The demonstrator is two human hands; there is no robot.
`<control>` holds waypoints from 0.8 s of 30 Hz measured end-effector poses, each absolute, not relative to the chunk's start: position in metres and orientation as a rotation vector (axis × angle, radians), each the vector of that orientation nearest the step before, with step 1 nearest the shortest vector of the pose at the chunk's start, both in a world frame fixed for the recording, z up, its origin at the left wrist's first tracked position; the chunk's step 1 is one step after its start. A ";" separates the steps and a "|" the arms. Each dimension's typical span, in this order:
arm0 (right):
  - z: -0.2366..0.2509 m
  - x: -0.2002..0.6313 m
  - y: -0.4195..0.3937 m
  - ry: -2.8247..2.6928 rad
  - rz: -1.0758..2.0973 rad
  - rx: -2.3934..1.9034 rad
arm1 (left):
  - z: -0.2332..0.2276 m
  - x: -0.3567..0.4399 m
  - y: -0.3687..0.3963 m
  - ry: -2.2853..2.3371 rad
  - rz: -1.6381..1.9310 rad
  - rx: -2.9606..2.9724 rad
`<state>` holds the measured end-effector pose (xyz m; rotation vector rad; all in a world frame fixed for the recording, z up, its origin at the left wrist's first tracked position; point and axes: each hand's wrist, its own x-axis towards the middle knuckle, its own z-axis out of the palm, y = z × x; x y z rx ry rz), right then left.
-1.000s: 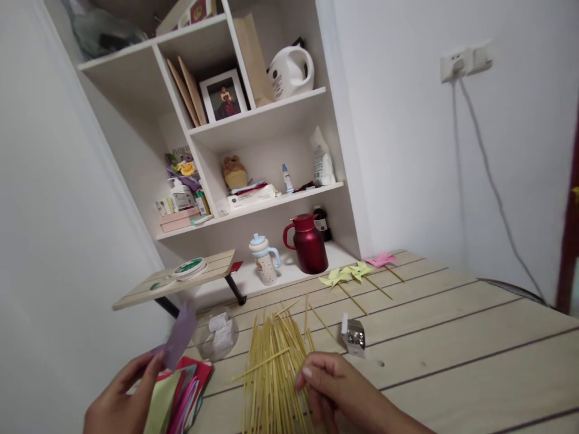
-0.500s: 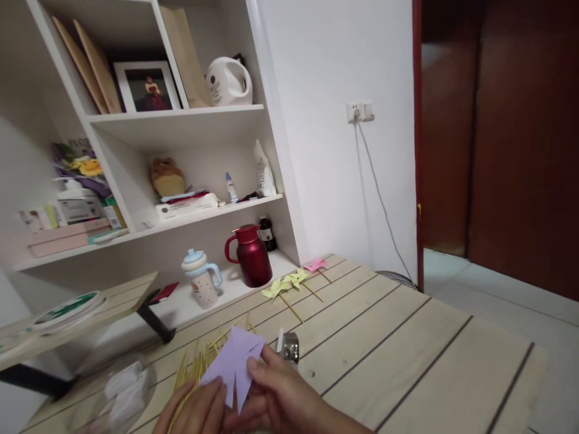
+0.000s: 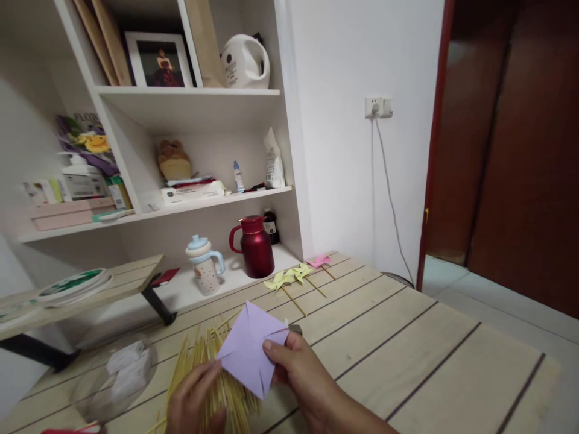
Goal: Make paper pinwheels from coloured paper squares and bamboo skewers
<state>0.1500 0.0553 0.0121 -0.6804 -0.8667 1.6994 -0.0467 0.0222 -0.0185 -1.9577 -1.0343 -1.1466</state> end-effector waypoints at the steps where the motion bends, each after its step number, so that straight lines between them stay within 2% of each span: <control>1: 0.013 0.152 0.056 -0.877 1.687 -0.673 | -0.025 -0.044 0.022 -1.197 -1.337 -1.905; 4: 0.015 0.156 0.057 -0.922 1.654 -0.669 | -0.031 -0.036 0.015 -1.476 -1.741 -1.783; 9: 0.024 0.163 0.055 -1.025 1.593 -0.608 | 0.005 -0.026 0.001 -1.515 -1.754 -1.826; 12: 0.029 0.165 0.054 -1.092 1.569 -0.554 | 0.034 -0.015 0.001 -1.606 -1.894 -1.873; 17: 0.032 0.167 0.056 -1.124 1.576 -0.530 | 0.052 0.005 0.018 -2.045 -2.645 -1.546; 21: 0.031 0.172 0.060 -1.133 1.611 -0.554 | 0.037 0.001 0.033 -1.957 -3.334 -1.223; 24: 0.030 0.174 0.061 -1.181 1.630 -0.558 | 0.027 -0.006 0.036 -1.993 -3.627 -1.292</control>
